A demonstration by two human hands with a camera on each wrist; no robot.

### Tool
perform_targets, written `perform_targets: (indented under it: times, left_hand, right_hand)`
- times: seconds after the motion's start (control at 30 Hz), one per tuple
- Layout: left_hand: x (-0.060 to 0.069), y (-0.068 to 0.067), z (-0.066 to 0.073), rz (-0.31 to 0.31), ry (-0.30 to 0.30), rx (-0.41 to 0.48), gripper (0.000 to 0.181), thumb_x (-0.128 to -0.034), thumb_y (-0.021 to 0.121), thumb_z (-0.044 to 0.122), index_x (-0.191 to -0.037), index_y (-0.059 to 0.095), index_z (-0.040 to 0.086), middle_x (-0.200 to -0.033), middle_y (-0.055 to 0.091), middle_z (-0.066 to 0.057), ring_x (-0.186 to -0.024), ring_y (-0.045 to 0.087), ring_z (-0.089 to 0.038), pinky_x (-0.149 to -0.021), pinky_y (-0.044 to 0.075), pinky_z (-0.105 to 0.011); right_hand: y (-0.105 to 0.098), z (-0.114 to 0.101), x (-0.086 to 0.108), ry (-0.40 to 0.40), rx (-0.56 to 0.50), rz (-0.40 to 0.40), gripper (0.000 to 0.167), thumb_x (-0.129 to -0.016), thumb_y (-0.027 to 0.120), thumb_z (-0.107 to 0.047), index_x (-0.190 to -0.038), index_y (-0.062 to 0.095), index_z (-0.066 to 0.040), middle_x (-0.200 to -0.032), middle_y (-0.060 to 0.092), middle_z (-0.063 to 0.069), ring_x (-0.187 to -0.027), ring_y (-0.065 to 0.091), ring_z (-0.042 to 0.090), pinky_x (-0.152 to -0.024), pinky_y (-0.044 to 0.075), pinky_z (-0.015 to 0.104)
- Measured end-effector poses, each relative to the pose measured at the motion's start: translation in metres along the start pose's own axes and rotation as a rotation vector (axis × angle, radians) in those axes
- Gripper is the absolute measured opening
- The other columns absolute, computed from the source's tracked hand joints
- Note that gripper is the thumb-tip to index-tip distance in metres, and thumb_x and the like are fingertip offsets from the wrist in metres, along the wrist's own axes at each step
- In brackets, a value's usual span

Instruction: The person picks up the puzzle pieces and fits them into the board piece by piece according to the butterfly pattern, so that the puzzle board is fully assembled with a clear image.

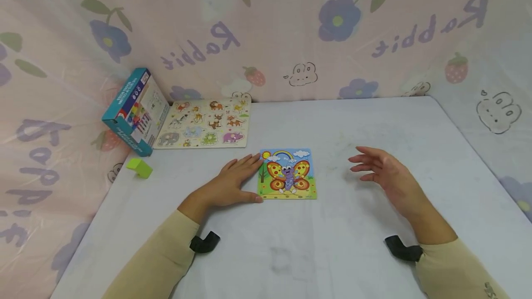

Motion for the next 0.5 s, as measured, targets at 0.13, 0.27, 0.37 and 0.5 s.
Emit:
perform_targets:
  times: [0.13,0.27,0.37,0.5]
  left_hand:
    - [-0.001,0.000,0.001,0.002,0.004,0.002,0.113,-0.0927,0.076,0.069,-0.176,0.021,0.017,-0.182,0.007,0.002,-0.166,0.001,-0.024,-0.130,-0.002,-0.055]
    - [-0.001,-0.001,0.002,-0.001,-0.004,-0.006,0.113,-0.0931,0.076,0.068,-0.176,0.021,0.017,-0.182,0.007,0.002,-0.166,0.001,-0.024,-0.130,-0.001,-0.054]
    - [-0.001,-0.001,0.002,-0.006,-0.011,-0.009,0.112,-0.0934,0.076,0.068,-0.176,0.020,0.016,-0.182,0.006,0.002,-0.166,0.001,-0.024,-0.130,-0.001,-0.054]
    - [-0.001,0.000,0.001,-0.005,-0.009,-0.011,0.112,-0.0934,0.075,0.069,-0.176,0.020,0.017,-0.182,0.007,0.003,-0.166,0.001,-0.023,-0.130,-0.001,-0.054]
  right_hand:
    - [-0.028,0.001,0.007,-0.061,-0.179,-0.055,0.062,-0.120,0.018,-0.035,-0.167,0.039,0.000,-0.151,0.061,0.020,-0.131,0.062,0.032,-0.104,0.051,0.036]
    - [-0.052,0.003,0.012,-0.092,-0.270,-0.050,0.063,-0.119,0.022,-0.036,-0.169,0.034,0.000,-0.154,0.058,0.021,-0.134,0.060,0.033,-0.106,0.050,0.038]
    - [-0.065,0.005,0.017,-0.071,-0.286,0.003,0.060,-0.119,0.029,-0.034,-0.169,0.035,-0.003,-0.155,0.058,0.019,-0.135,0.059,0.032,-0.106,0.051,0.038]
    - [-0.076,0.004,0.023,-0.031,-0.285,0.063,0.058,-0.118,0.037,-0.032,-0.170,0.036,-0.006,-0.154,0.059,0.017,-0.135,0.059,0.031,-0.107,0.050,0.037]
Point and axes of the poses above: each hand's wrist, its own x-axis away from the middle knuckle, its own y-axis out of the palm, z = x × y, the point moved 1 cm from there along -x, towards the middle knuckle
